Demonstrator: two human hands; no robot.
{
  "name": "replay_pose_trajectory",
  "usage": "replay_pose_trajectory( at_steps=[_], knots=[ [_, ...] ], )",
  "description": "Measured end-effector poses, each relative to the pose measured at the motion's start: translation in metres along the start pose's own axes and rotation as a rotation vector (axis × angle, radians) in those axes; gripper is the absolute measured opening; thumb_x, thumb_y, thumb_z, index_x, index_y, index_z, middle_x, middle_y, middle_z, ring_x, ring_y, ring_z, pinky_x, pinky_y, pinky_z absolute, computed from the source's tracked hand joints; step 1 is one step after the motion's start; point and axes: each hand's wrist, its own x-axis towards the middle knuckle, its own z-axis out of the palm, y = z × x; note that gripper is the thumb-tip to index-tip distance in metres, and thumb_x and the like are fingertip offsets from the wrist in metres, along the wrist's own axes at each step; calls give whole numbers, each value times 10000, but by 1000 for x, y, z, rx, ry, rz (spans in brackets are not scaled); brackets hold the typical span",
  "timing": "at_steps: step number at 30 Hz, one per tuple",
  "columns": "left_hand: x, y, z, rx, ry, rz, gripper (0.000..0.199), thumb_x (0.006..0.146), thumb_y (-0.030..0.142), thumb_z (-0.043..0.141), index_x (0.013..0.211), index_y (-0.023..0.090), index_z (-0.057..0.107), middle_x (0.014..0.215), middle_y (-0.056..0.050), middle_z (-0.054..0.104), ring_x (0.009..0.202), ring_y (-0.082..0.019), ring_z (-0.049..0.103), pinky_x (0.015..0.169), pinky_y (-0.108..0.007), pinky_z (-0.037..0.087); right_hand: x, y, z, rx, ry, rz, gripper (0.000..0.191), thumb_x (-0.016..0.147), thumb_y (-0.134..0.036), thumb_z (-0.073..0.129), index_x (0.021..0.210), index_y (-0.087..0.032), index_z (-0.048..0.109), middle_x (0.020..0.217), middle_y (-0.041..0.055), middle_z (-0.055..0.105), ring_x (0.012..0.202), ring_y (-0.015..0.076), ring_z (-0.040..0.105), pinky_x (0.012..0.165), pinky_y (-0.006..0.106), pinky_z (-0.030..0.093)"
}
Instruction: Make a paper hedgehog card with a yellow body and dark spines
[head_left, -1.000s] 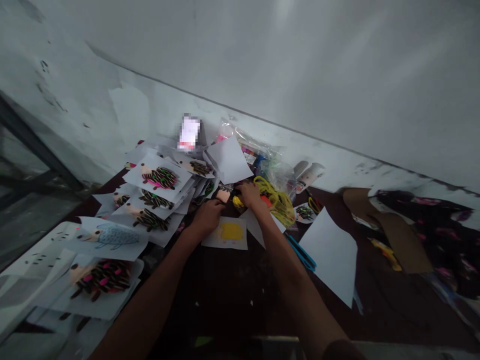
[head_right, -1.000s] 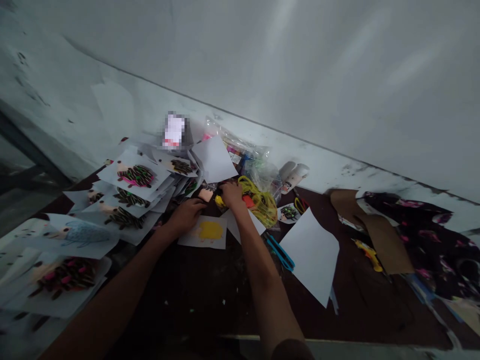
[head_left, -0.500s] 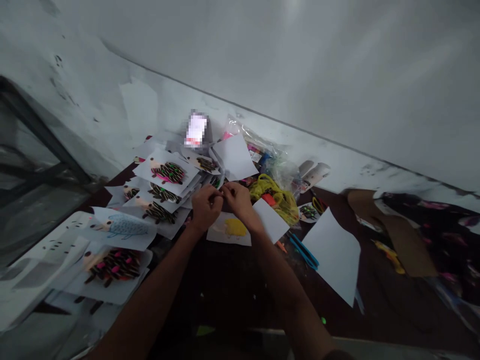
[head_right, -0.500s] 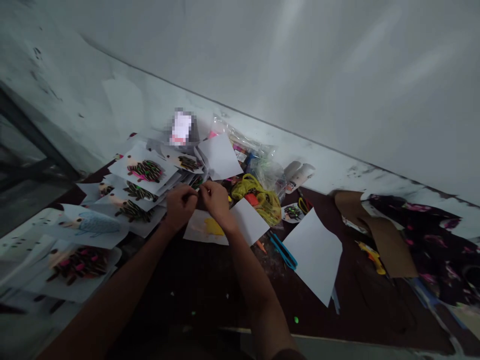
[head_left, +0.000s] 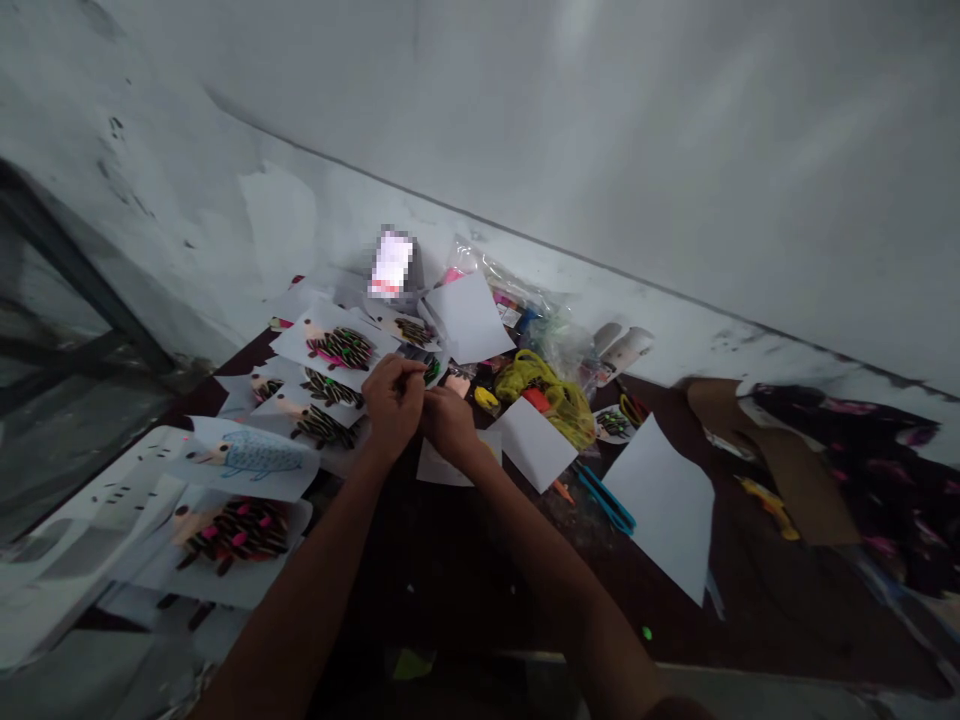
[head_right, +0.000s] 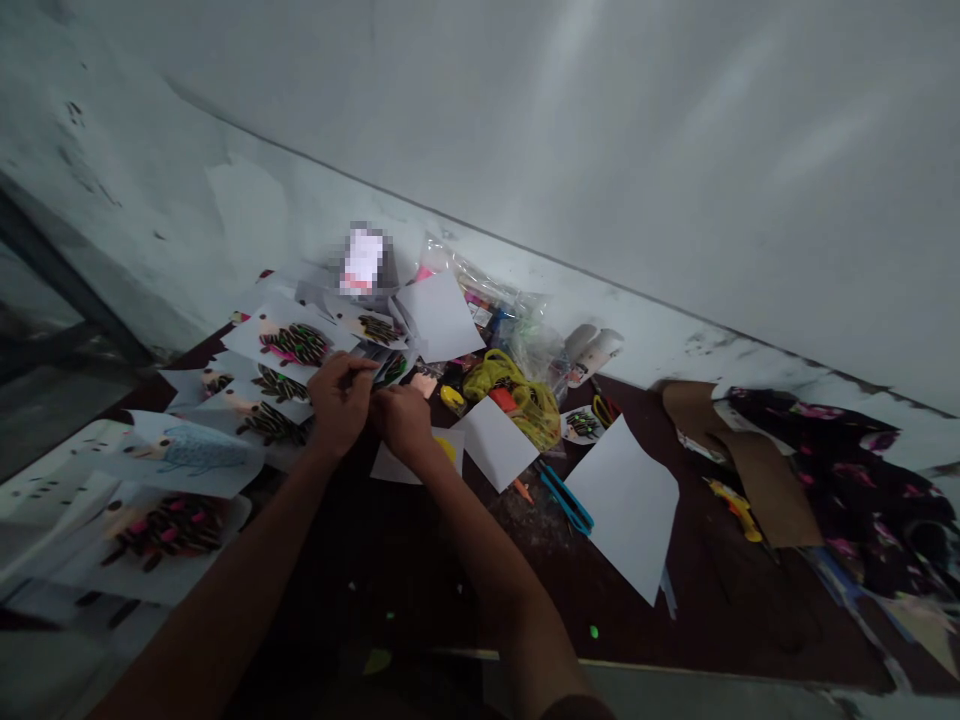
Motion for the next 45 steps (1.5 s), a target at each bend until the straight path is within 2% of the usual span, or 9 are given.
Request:
replay_pose_trajectory(
  at_steps=[5,9,13,19,23,26,30,37,45],
  knots=[
    [-1,-9,6,-108,-24,-40,167,884,223,514,887,189,678,807,-34,642,776,-183,605,738,-309,506,-17,38,-16,678,280,163,256,931,-376,582,851,-176,721,828,23,715,770,154,619,751,255,462],
    [-5,-10,18,-331,-288,-246,266,828,304,602,1032,161,695,940,-61,725,801,-184,655,733,-311,538,-28,51,-20,1039,297,176,269,837,-448,648,832,-185,700,772,-3,681,669,124,550,662,242,446],
    [-11,-11,29,-519,-504,-369,283,752,392,695,903,153,671,787,-36,728,703,-173,662,687,-305,555,-34,53,-16,1094,304,209,259,805,-446,686,828,-187,694,756,-8,675,628,110,521,624,233,433],
    [-12,-23,27,-237,-423,-317,169,812,346,635,785,181,616,659,-3,651,609,-168,617,612,-295,523,-34,68,-13,739,277,323,240,920,-350,564,874,-176,724,837,35,732,740,154,624,717,264,488],
    [-13,-30,24,169,-317,-45,213,911,184,490,988,174,689,1000,-115,698,953,-246,659,878,-388,542,-24,86,-29,154,304,422,301,965,-215,490,1124,-187,744,1144,102,746,1042,209,655,946,328,473],
    [-19,-31,30,402,-454,91,360,915,94,437,1144,166,705,1216,-164,646,1154,-291,603,994,-421,497,-8,93,-39,-177,125,356,330,987,-217,481,1184,-176,744,1203,129,732,1131,240,631,1001,348,442],
    [-24,-34,37,596,-665,150,299,892,79,480,941,163,763,1162,-160,668,1102,-313,599,978,-445,488,17,93,-41,-315,-11,334,344,984,-253,510,1243,-164,718,1307,143,691,1261,266,574,1040,356,413],
    [-20,-37,35,584,-687,93,324,897,74,481,947,179,783,946,-125,687,975,-290,621,891,-415,496,39,98,-52,-352,-153,311,312,895,-251,643,1185,-210,750,1244,141,724,1177,291,634,930,346,470],
    [-25,-37,38,458,-777,161,337,908,102,492,1037,205,786,1095,-124,733,1040,-272,645,957,-410,520,22,96,-61,-414,18,303,419,879,-236,623,1295,-182,643,1325,166,613,1250,315,534,1019,407,432]
  ],
)
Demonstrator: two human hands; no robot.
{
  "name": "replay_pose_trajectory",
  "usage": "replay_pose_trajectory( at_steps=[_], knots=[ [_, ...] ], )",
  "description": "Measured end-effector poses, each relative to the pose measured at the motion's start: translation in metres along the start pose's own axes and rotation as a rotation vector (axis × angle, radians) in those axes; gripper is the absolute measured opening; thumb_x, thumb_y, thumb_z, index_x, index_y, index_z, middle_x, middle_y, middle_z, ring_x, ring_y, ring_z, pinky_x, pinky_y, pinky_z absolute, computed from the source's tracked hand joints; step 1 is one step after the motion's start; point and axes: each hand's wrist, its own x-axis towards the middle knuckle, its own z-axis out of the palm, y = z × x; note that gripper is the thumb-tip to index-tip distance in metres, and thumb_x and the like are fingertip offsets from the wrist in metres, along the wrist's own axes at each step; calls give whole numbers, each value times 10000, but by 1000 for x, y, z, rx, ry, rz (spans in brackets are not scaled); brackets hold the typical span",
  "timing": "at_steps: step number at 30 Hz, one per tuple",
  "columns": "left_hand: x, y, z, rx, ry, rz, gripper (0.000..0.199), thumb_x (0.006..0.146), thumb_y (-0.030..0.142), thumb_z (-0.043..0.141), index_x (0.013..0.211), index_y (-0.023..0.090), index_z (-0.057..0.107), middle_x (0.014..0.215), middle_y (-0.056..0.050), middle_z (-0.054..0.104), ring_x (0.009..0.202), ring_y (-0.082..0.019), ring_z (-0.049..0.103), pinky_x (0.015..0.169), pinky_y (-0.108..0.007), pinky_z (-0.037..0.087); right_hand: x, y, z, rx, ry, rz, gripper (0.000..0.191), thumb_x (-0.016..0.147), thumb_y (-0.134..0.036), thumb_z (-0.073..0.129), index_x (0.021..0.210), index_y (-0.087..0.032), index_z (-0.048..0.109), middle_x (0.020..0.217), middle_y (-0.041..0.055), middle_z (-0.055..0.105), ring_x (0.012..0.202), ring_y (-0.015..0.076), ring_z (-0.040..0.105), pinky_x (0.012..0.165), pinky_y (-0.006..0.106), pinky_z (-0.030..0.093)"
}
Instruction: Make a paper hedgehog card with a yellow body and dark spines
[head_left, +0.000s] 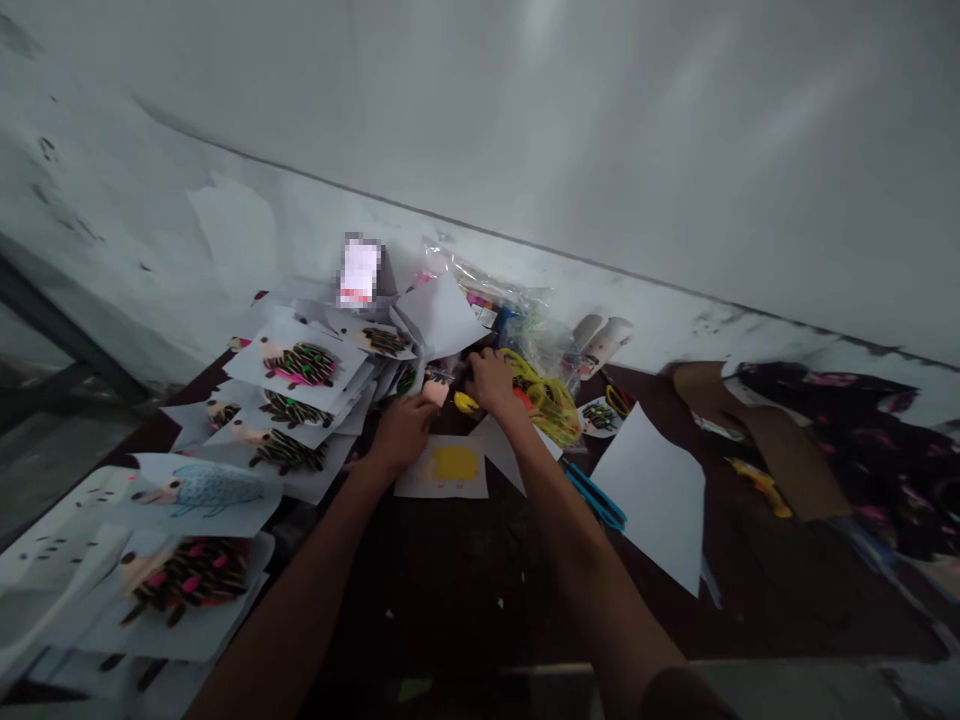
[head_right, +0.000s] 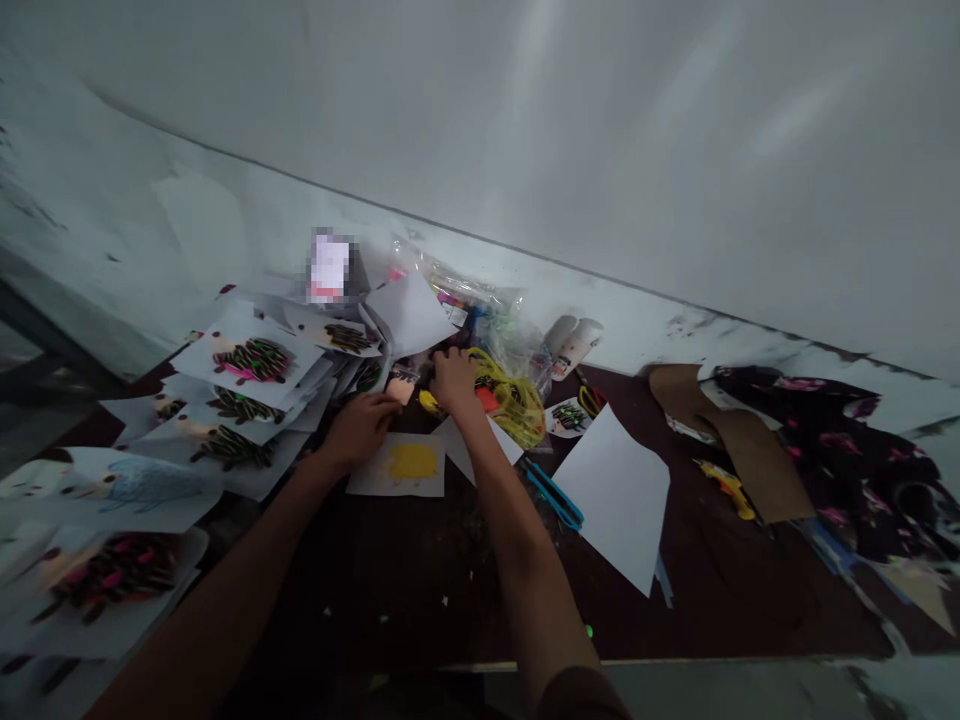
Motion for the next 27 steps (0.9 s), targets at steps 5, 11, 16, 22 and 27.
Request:
replay_pose_trajectory(
  at_steps=[5,11,16,22,27],
  knots=[
    [-1,-3,6,-30,35,-19,427,894,53,465,1186,207,736,1236,-116,686,1139,-239,627,982,-366,509,-25,13,-19,126,88,107,403,886,-233,589,1273,-146,664,1277,180,617,1179,294,589,969,368,462],
    [-1,7,-2,90,59,-56,320,940,138,465,1025,186,770,979,-108,708,936,-243,661,786,-323,521,-50,10,-15,533,-231,-86,299,836,-210,635,1113,-188,747,1034,44,764,903,187,692,789,251,498],
    [-1,4,1,-42,78,-52,266,905,129,505,964,194,757,1000,-107,761,944,-239,700,866,-354,553,-38,-6,7,526,-107,16,240,812,-167,640,1021,-171,759,1019,77,768,959,221,688,834,281,500],
    [-1,-8,10,-214,138,-28,411,824,60,521,1164,158,729,1250,-140,718,1176,-267,659,1056,-428,515,-23,3,27,608,147,84,397,795,-153,664,1190,-143,696,1193,140,686,1144,264,622,1022,396,473],
    [2,-4,4,-432,216,-86,275,853,136,531,993,171,765,1088,-116,762,1043,-268,695,1011,-442,527,-29,11,36,817,361,69,309,767,-169,685,1072,-207,719,1082,84,712,1084,259,639,1015,429,489]
  ],
)
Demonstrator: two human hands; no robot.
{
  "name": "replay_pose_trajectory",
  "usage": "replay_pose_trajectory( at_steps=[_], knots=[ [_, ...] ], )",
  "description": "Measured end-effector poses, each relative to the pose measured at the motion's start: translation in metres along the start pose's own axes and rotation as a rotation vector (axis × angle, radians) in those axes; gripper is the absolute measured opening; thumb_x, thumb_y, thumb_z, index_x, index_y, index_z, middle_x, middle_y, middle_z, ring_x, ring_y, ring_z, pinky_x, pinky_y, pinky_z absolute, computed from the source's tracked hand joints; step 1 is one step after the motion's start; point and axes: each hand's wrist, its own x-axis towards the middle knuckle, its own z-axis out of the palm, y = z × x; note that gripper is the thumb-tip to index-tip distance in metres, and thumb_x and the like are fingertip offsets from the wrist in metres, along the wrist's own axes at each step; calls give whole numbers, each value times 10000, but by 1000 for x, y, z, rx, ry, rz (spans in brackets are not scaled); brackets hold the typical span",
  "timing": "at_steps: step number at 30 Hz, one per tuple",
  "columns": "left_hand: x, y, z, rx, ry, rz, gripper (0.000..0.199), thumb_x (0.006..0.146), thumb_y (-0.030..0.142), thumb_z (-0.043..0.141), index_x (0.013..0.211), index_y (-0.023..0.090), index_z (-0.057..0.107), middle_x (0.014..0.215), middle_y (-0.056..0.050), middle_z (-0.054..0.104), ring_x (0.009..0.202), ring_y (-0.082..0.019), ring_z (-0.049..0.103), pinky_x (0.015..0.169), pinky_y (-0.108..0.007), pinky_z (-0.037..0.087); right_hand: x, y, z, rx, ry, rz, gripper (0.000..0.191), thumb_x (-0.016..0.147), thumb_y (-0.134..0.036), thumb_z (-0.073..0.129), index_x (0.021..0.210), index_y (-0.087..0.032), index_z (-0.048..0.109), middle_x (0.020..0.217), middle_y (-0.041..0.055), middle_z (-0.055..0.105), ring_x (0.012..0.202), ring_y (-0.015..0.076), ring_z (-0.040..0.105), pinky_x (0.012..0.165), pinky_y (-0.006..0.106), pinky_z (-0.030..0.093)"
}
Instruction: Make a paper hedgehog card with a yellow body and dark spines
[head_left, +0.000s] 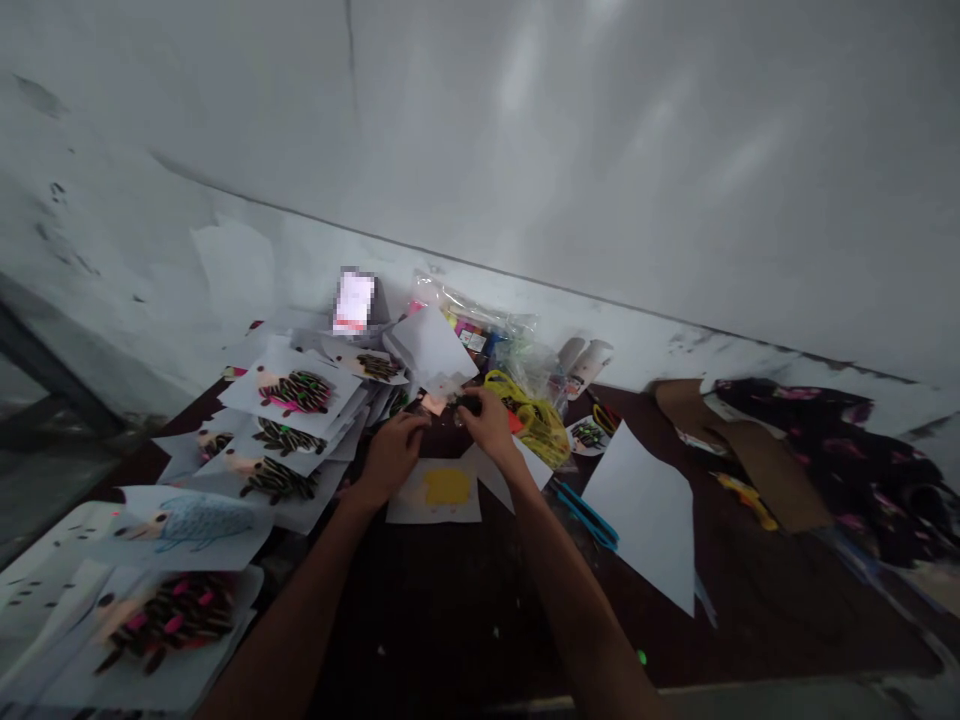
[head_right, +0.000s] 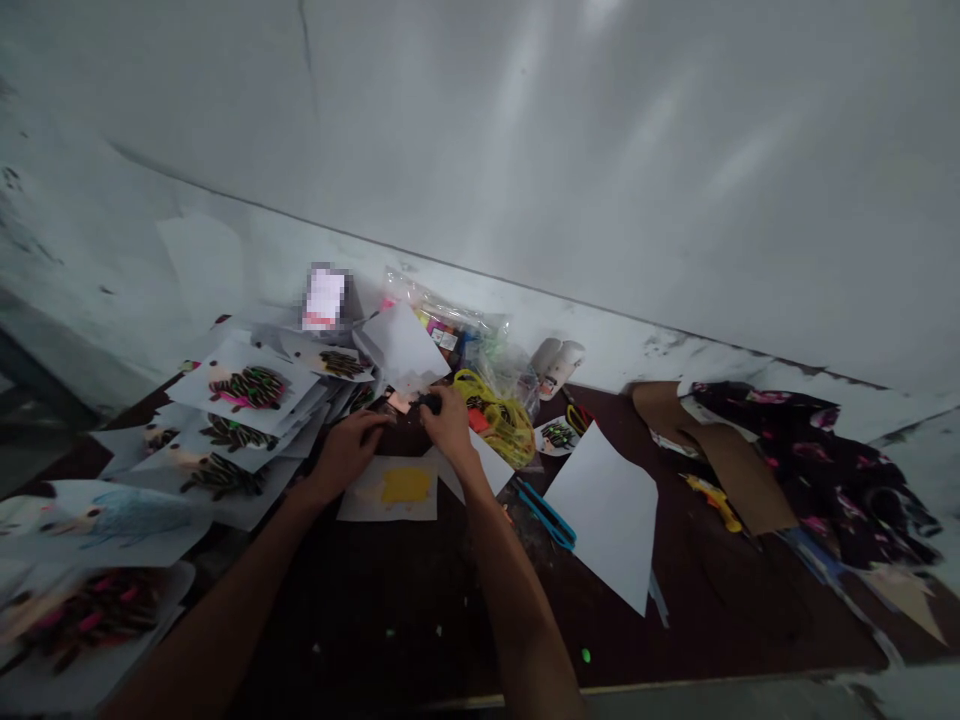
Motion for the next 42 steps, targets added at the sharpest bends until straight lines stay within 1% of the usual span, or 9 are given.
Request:
replay_pose_trajectory(
  at_steps=[2,6,9,12,17,23,27,31,42],
  knots=[
    [1,6,-2,-198,18,-110,217,867,246,589,964,161,764,1001,-101,777,950,-263,711,943,-432,553,-10,-4,3,101,54,18,315,776,-204,692,1090,-205,705,1102,86,717,1079,257,649,1003,426,500],
    [1,17,-3,-755,-121,-342,439,757,488,771,998,123,742,916,-77,777,824,-238,719,790,-372,593,-37,-25,15,258,65,-59,365,793,-236,700,1155,-197,671,1175,94,705,1106,242,650,1011,403,505],
    [0,23,-4,-980,-182,-397,464,665,486,855,926,121,735,847,-62,762,788,-219,713,771,-348,598,-52,-38,19,295,78,-120,351,807,-216,682,1158,-201,671,1184,95,696,1150,242,632,1042,404,490],
    [1,24,-5,-1057,-135,-458,451,637,440,874,930,132,724,837,-46,750,772,-203,701,740,-342,603,-58,-40,16,350,38,-99,349,796,-257,721,1138,-203,679,1134,88,704,1075,235,656,984,384,525],
    [1,21,-5,-998,-126,-491,432,604,393,854,932,147,716,923,-58,744,823,-218,685,674,-339,598,-62,-29,13,474,21,5,256,871,-324,655,1097,-210,698,918,35,717,829,174,672,789,301,565],
    [0,18,-8,-719,-310,-339,375,658,381,779,952,151,738,887,-60,741,757,-182,649,608,-262,514,-68,-27,4,407,155,-98,217,891,-322,657,1075,-225,721,1018,60,690,799,167,630,785,321,560],
    [0,17,-10,-568,-370,-266,343,673,349,754,960,162,736,810,-25,722,687,-160,610,598,-256,481,-72,-29,-7,236,168,-202,172,911,-283,646,1048,-240,741,1149,96,645,942,195,643,854,345,559],
    [-1,21,-11,-547,-407,-232,300,669,344,749,905,159,740,852,-41,736,781,-191,647,737,-306,523,-73,-29,-12,141,86,-256,118,933,-268,632,935,-225,742,1145,110,644,1033,216,646,879,345,547],
    [-2,25,-14,-568,-303,-274,365,640,456,810,824,158,704,758,-36,708,685,-177,634,669,-300,529,-74,-34,-13,105,70,-266,114,907,-202,539,820,-218,610,913,74,648,874,205,612,816,327,497]
  ],
)
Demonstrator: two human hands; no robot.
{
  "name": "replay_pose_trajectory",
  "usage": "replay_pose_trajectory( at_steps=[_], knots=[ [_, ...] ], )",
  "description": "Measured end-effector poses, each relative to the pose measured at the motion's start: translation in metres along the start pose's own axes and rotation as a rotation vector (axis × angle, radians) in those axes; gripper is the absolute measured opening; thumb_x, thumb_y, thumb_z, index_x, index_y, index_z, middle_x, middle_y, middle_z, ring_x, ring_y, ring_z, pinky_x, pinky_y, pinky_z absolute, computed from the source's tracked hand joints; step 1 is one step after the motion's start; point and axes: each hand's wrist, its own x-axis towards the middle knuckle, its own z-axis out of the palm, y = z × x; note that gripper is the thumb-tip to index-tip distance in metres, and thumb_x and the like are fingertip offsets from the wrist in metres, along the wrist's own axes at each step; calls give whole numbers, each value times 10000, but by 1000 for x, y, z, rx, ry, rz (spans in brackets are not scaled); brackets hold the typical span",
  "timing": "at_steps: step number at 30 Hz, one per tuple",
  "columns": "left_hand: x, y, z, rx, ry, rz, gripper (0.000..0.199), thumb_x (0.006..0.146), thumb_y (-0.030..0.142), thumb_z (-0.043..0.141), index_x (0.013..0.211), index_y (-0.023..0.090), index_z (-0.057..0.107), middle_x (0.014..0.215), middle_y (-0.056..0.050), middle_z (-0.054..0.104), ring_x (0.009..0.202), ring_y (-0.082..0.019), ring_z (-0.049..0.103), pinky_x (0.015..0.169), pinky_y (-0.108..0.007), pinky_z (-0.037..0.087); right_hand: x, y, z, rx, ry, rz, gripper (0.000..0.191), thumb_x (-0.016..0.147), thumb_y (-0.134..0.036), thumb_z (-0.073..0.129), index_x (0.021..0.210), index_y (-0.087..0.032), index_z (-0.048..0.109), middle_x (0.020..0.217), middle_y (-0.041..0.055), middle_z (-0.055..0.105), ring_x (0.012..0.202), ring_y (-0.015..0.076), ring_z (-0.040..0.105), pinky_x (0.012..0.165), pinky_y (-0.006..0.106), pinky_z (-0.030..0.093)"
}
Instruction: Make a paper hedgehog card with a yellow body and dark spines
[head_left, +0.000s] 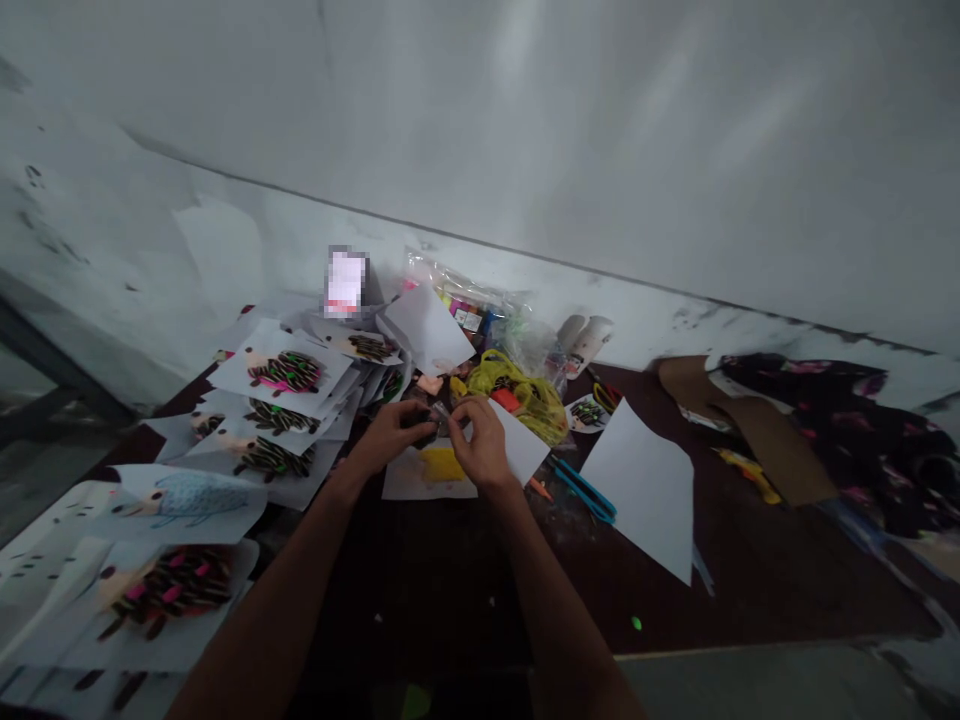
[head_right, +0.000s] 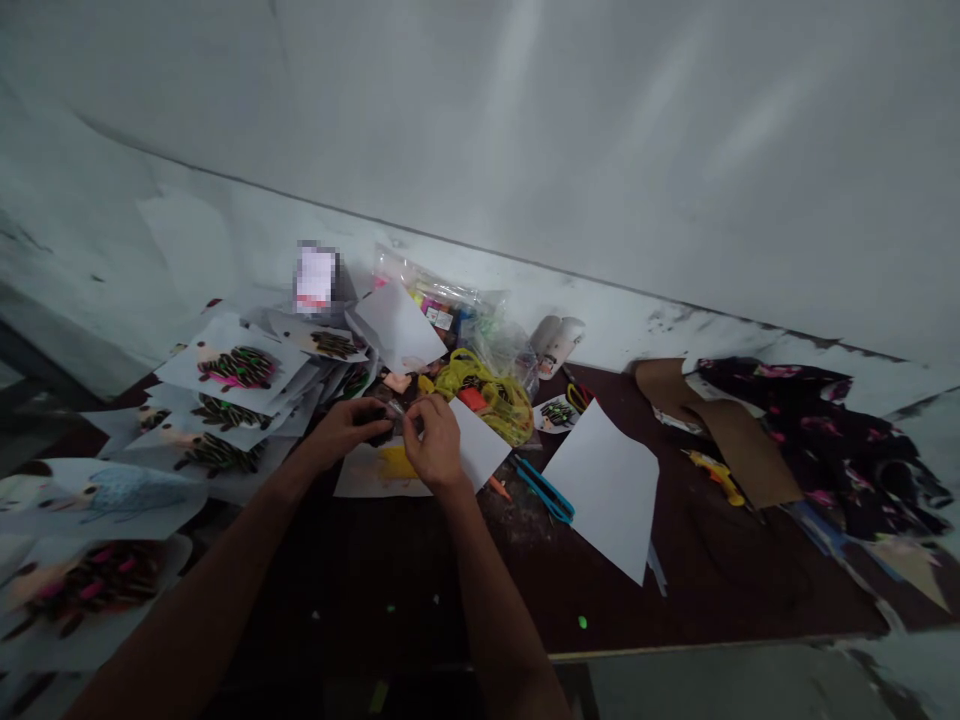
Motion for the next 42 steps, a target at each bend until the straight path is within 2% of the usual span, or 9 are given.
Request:
replay_pose_trajectory(
  at_steps=[5,10,13,18,21,26,34,38,42],
  knots=[
    [-3,2,-1,-59,-51,-66,390,648,478,814,825,153,689,708,-32,684,625,-181,659,576,-290,540,-1,2,4,86,-67,89,100,882,-214,568,900,-222,665,887,40,661,780,170,604,749,290,487],
    [-2,4,-3,-10,-93,-18,325,662,423,788,810,154,679,693,-17,667,576,-156,635,558,-273,524,-2,9,7,106,-102,168,68,825,-232,629,757,-222,626,776,11,645,734,168,608,696,274,472],
    [-1,7,-3,7,-95,-13,293,666,385,753,836,157,681,701,-10,662,564,-151,621,536,-263,504,-3,10,8,123,-91,158,90,844,-231,621,764,-214,659,762,12,650,732,165,606,710,277,475],
    [-2,8,-2,34,-72,11,316,694,433,734,825,155,659,669,-1,643,556,-144,609,533,-253,485,-3,12,13,255,-110,126,185,857,-232,643,990,-225,772,900,41,698,781,162,637,725,271,517],
    [-2,9,-3,40,-52,27,340,704,465,731,814,157,640,682,0,634,531,-135,589,503,-245,456,-3,13,12,252,-118,115,184,854,-208,629,952,-227,784,899,45,718,787,171,656,737,284,535],
    [-1,7,-4,66,-42,78,235,708,371,692,811,167,640,736,0,631,573,-132,594,557,-257,482,-3,15,8,223,-162,130,323,836,-122,501,878,-239,799,881,43,769,813,184,704,758,297,555],
    [2,0,-2,105,-54,131,191,673,264,658,841,176,675,800,-14,652,682,-149,590,607,-253,486,-5,28,14,337,-165,271,132,812,-334,709,808,-243,806,798,35,793,738,209,727,701,316,584],
    [0,3,0,61,-47,109,237,671,273,680,884,171,655,809,-2,645,649,-135,582,607,-258,485,-6,26,14,328,-171,235,113,782,-325,768,845,-240,811,828,37,787,726,193,715,691,297,573],
    [0,4,-2,-11,-9,78,301,660,329,736,895,176,627,767,8,646,618,-134,588,587,-257,482,-6,19,16,310,-95,221,82,795,-305,768,847,-252,803,839,28,784,729,183,698,701,290,566]
  ],
)
